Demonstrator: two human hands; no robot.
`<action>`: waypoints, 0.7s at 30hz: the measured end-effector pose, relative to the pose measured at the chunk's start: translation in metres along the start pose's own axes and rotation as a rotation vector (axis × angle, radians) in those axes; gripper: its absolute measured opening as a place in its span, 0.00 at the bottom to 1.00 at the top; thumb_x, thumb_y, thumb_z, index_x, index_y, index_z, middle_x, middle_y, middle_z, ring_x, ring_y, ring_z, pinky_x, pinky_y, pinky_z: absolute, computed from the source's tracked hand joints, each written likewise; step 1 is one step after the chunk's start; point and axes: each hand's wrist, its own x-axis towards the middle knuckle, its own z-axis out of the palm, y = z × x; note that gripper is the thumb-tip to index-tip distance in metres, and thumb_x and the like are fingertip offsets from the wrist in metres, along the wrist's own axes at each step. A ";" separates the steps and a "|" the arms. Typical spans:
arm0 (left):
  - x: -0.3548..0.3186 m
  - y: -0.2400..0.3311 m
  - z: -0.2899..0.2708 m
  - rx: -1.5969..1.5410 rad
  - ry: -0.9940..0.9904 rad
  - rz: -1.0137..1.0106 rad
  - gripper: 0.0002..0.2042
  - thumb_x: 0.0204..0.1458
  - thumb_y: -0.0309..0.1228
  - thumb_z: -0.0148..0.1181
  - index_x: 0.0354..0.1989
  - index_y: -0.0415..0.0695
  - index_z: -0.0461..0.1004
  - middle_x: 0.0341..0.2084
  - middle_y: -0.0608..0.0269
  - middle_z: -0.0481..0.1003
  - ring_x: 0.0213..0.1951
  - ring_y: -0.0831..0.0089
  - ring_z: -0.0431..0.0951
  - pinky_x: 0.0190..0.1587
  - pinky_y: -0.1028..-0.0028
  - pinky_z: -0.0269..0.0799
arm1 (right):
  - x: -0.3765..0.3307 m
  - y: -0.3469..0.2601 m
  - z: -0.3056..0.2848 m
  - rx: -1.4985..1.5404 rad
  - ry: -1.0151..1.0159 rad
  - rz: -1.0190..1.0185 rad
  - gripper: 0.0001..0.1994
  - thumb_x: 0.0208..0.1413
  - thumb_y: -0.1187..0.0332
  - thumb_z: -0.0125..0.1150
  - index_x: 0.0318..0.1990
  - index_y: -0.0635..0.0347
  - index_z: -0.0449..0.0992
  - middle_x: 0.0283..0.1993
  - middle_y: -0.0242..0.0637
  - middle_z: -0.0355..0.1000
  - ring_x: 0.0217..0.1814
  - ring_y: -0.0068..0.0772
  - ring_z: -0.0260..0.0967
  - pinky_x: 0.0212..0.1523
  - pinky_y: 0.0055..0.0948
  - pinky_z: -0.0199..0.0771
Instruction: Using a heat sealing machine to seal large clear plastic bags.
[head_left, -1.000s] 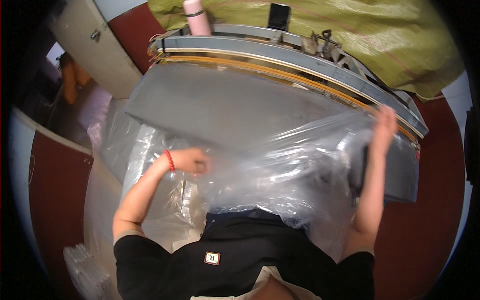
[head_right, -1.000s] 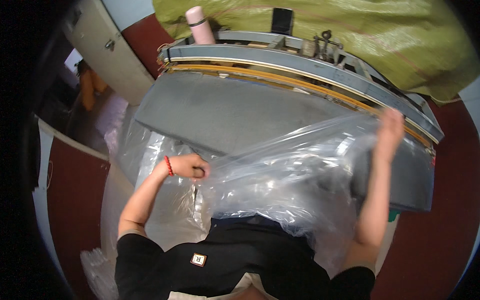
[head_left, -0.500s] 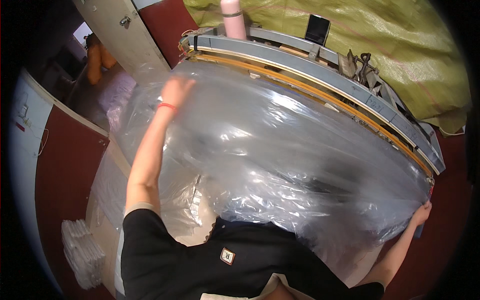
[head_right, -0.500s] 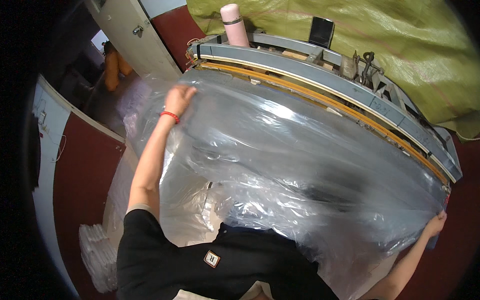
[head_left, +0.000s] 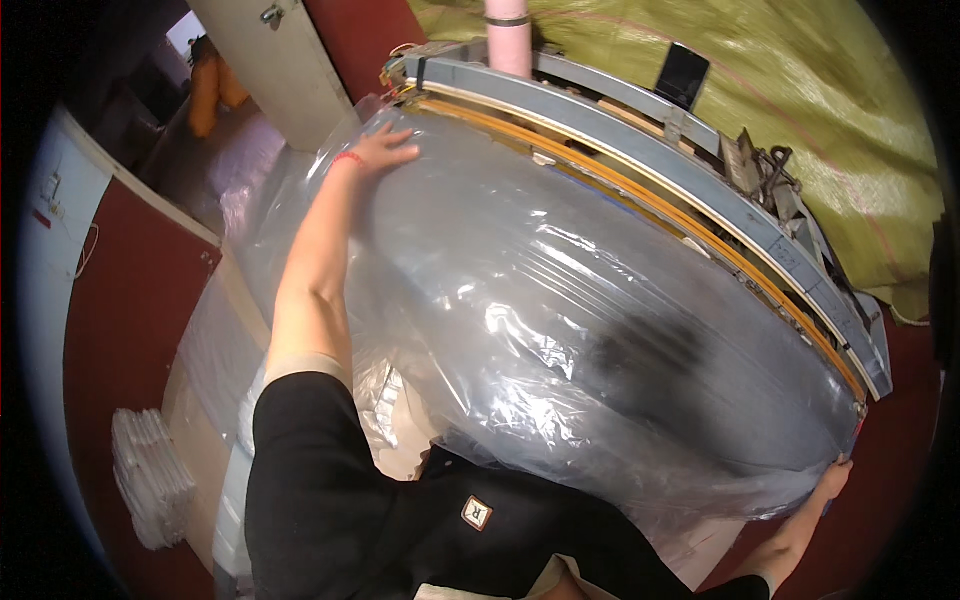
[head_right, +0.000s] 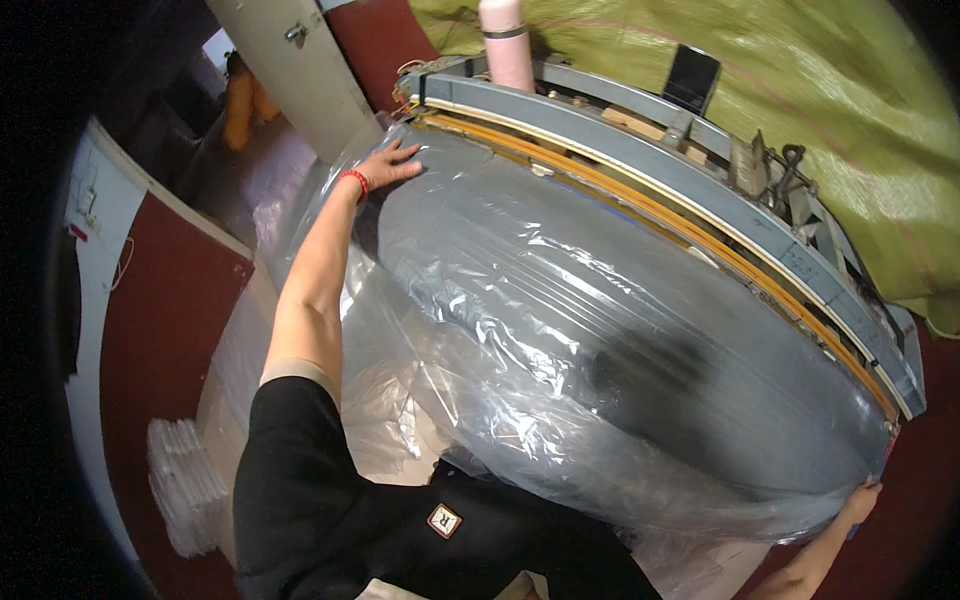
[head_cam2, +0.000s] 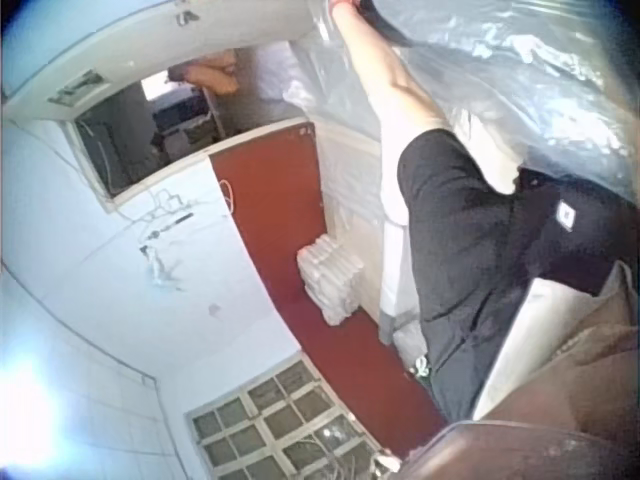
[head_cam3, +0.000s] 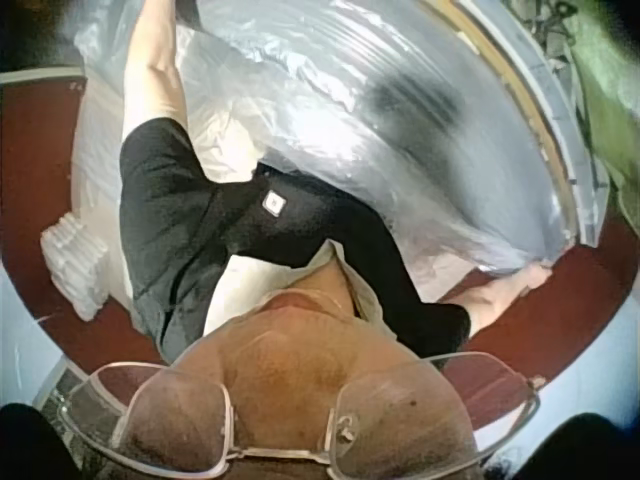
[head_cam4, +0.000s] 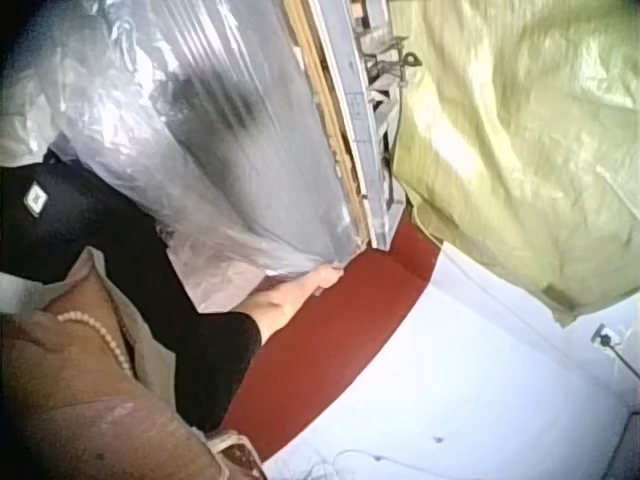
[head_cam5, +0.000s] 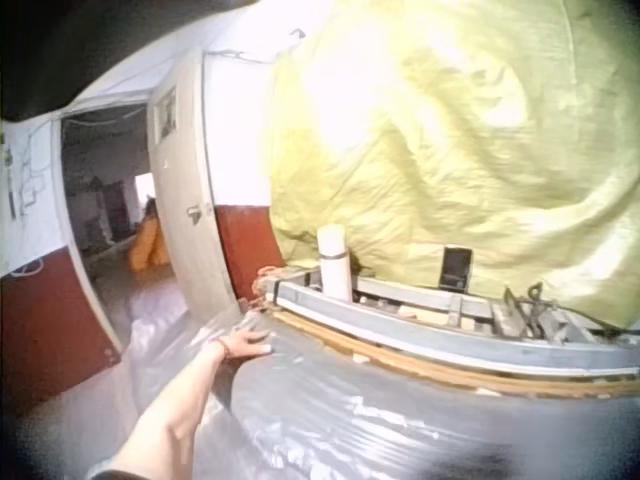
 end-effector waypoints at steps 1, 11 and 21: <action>-0.005 -0.008 -0.004 -0.322 0.085 0.141 0.31 0.47 0.59 0.52 0.59 0.59 0.62 0.65 0.50 0.43 0.66 0.58 0.42 0.65 0.63 0.42 | 0.005 0.004 -0.004 0.030 -0.003 -0.043 0.30 0.57 0.44 0.40 0.48 0.65 0.68 0.46 0.56 0.69 0.49 0.57 0.66 0.46 0.46 0.64; -0.155 -0.182 0.132 -0.234 0.694 -0.507 0.13 0.55 0.32 0.44 0.37 0.38 0.74 0.36 0.45 0.74 0.40 0.50 0.74 0.42 0.60 0.69 | 0.017 0.036 -0.027 0.397 0.065 -0.060 0.24 0.54 0.51 0.54 0.46 0.66 0.70 0.45 0.45 0.71 0.46 0.42 0.68 0.47 0.34 0.65; -0.249 -0.215 0.199 0.067 0.378 -0.469 0.12 0.51 0.27 0.44 0.39 0.40 0.72 0.40 0.46 0.72 0.42 0.50 0.73 0.44 0.59 0.69 | -0.002 -0.091 -0.072 0.355 0.072 -0.540 0.14 0.56 0.63 0.54 0.41 0.67 0.70 0.39 0.44 0.72 0.41 0.39 0.69 0.43 0.31 0.67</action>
